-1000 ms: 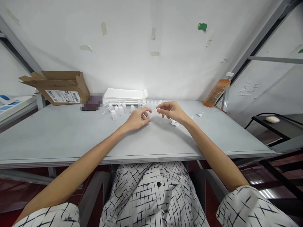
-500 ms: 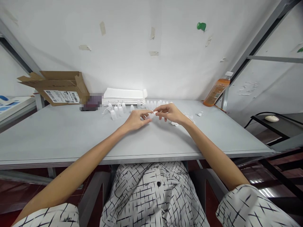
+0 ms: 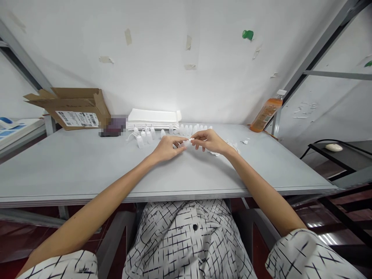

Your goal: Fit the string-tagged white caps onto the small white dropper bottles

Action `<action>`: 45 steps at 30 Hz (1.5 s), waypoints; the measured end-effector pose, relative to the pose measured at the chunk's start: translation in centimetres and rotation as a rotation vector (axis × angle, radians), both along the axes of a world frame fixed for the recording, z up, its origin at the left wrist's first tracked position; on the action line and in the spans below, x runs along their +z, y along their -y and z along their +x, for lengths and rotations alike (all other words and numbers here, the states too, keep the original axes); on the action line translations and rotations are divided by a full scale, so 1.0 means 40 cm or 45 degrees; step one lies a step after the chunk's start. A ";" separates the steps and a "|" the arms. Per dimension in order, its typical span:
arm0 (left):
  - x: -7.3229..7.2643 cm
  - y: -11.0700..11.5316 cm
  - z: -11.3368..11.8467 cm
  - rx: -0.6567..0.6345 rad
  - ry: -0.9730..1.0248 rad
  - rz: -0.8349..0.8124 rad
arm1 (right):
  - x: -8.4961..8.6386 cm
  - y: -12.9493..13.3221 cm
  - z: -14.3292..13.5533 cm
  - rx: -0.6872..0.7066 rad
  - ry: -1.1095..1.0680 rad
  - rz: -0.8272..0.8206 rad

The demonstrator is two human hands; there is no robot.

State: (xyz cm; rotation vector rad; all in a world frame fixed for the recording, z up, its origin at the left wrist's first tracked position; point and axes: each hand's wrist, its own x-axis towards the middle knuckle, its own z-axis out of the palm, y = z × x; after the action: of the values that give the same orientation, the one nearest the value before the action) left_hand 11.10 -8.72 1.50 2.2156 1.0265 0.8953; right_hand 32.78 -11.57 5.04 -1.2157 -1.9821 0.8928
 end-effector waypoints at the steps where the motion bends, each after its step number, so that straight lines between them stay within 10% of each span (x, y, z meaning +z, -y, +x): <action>1: 0.000 0.000 0.000 -0.002 -0.004 0.002 | -0.001 0.000 0.000 0.007 0.007 0.000; 24: -0.017 -0.007 -0.004 -0.052 -0.212 0.246 | -0.028 -0.008 -0.014 -0.065 0.510 0.274; 35: -0.016 -0.012 -0.010 0.135 -0.415 0.370 | -0.061 -0.025 -0.014 0.048 0.055 -0.018; 45: -0.020 -0.016 -0.015 0.149 -0.467 0.402 | -0.060 -0.035 -0.013 0.039 0.490 0.335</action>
State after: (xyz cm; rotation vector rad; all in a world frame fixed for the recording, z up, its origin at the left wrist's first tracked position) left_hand 10.49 -8.07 0.70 2.6788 1.2625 0.7569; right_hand 32.28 -10.19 2.64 -1.2749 -2.3365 0.4109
